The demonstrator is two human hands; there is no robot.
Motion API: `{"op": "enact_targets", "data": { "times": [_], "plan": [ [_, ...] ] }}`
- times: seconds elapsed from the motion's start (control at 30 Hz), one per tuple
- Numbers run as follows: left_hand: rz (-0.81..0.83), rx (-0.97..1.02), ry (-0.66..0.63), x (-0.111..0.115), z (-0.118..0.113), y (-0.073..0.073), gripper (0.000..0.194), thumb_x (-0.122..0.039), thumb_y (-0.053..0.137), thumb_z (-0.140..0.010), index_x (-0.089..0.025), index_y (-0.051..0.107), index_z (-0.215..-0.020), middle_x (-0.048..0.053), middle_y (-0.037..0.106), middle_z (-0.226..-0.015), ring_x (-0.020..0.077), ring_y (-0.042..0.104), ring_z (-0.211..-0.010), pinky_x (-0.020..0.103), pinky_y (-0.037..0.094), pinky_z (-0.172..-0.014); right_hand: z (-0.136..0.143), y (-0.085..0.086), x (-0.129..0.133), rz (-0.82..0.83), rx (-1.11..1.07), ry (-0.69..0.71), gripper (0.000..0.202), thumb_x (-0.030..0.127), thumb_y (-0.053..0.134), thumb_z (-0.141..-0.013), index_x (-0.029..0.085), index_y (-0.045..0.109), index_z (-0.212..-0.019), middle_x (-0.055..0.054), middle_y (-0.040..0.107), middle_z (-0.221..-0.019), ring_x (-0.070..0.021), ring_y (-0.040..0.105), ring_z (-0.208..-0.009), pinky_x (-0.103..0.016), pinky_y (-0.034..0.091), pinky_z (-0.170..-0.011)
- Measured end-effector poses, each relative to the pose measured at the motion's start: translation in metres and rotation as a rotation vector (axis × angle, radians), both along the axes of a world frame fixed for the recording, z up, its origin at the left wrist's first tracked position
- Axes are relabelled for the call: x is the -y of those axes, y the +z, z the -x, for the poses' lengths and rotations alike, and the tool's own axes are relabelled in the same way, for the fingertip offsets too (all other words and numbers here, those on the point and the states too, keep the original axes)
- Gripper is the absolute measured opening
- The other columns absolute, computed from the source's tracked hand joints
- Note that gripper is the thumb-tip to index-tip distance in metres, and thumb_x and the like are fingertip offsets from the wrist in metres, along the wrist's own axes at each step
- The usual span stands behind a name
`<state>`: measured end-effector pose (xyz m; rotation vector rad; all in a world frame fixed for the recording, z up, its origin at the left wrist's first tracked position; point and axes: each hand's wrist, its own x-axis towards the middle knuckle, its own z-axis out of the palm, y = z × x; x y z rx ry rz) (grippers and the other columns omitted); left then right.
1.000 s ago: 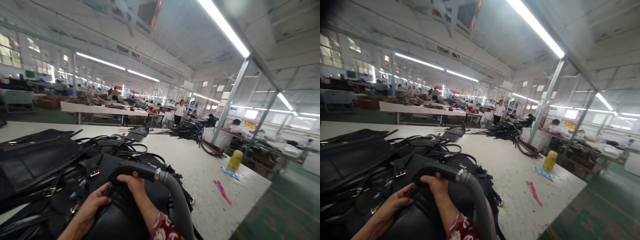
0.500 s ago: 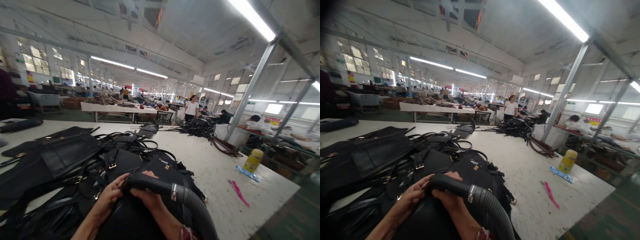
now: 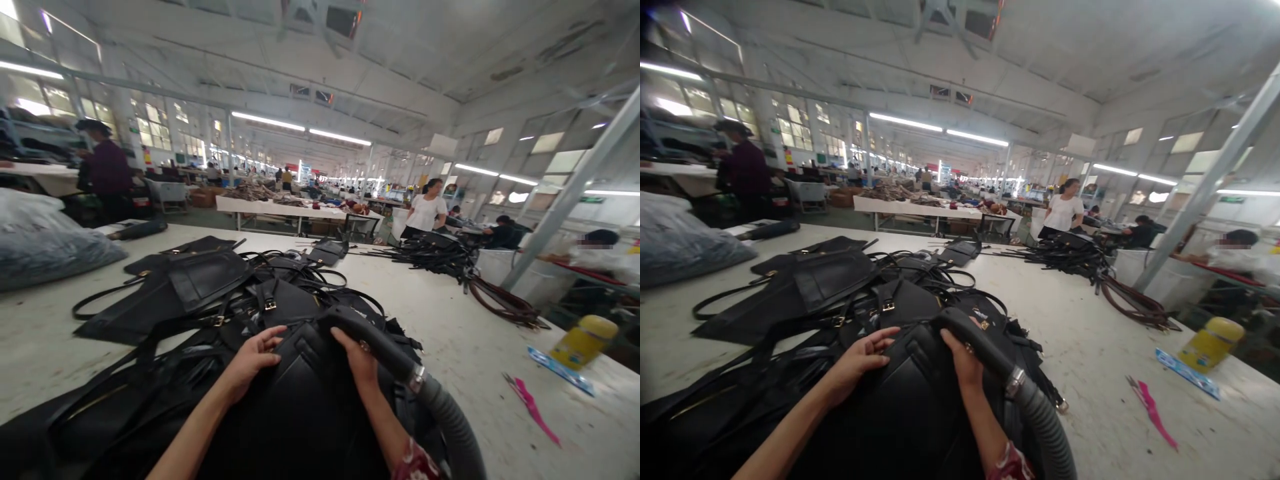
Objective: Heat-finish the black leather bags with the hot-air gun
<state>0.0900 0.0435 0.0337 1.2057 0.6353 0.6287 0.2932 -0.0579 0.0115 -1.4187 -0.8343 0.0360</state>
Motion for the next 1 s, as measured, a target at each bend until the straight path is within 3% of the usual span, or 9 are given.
{"op": "enact_targets", "data": {
  "times": [0.17, 0.3, 0.47, 0.67, 0.87, 1.0],
  "plan": [
    [0.042, -0.015, -0.049, 0.005, -0.012, 0.004, 0.047, -0.02, 0.077, -0.054, -0.015, 0.071, -0.101, 0.01, 0.073, -0.097, 0.027, 0.067, -0.09, 0.036, 0.048, -0.086, 0.024, 0.02, 0.016, 0.097, 0.091, 0.257, 0.024, 0.032, 0.075, -0.065, 0.026, 0.066, -0.086, 0.0, 0.066, -0.088, -0.0228, 0.061, -0.085, -0.036, 0.048, -0.082],
    [0.15, -0.017, 0.009, -0.006, -0.015, -0.007, 0.049, -0.018, 0.082, -0.047, -0.017, 0.074, -0.095, 0.009, 0.075, -0.093, 0.0286, 0.069, -0.088, 0.036, 0.051, -0.084, 0.043, 0.026, -0.001, 0.241, 0.18, 0.21, 0.035, 0.018, 0.082, -0.052, 0.026, 0.067, -0.084, 0.001, 0.065, -0.088, -0.0239, 0.058, -0.088, -0.036, 0.045, -0.081],
    [0.238, -0.039, 0.067, -0.017, -0.013, -0.02, 0.053, -0.015, 0.085, -0.045, -0.022, 0.074, -0.096, 0.006, 0.076, -0.089, 0.0283, 0.071, -0.081, 0.036, 0.055, -0.079, 0.049, 0.027, -0.019, 0.232, 0.162, 0.155, 0.036, 0.019, 0.082, -0.055, 0.027, 0.068, -0.087, 0.002, 0.065, -0.09, -0.0234, 0.058, -0.089, -0.037, 0.043, -0.083],
    [0.237, -0.009, 0.019, -0.009, -0.013, -0.013, 0.051, -0.015, 0.084, -0.045, -0.019, 0.075, -0.095, 0.008, 0.076, -0.087, 0.0315, 0.07, -0.087, 0.036, 0.055, -0.08, 0.052, 0.025, -0.007, 0.19, 0.153, 0.23, 0.04, 0.013, 0.082, -0.048, 0.028, 0.068, -0.082, 0.003, 0.066, -0.086, -0.0223, 0.059, -0.086, -0.034, 0.044, -0.082],
    [0.218, 0.002, 0.079, 0.0, -0.011, -0.012, 0.049, -0.015, 0.082, -0.046, -0.016, 0.074, -0.094, 0.009, 0.076, -0.081, 0.0325, 0.071, -0.08, 0.04, 0.055, -0.076, 0.057, 0.032, -0.032, 0.212, 0.157, 0.258, 0.032, 0.017, 0.079, -0.055, 0.025, 0.066, -0.084, 0.001, 0.063, -0.089, -0.0223, 0.057, -0.088, -0.034, 0.043, -0.083],
    [0.195, 0.109, 0.04, 0.008, -0.009, -0.01, 0.04, -0.008, 0.075, -0.048, -0.015, 0.075, -0.087, 0.009, 0.076, -0.083, 0.0303, 0.071, -0.082, 0.039, 0.053, -0.081, 0.059, 0.021, -0.031, 0.189, 0.178, 0.3, 0.029, 0.018, 0.075, -0.058, 0.025, 0.065, -0.084, 0.0, 0.062, -0.087, -0.0229, 0.057, -0.087, -0.035, 0.043, -0.082]
  ]
}}
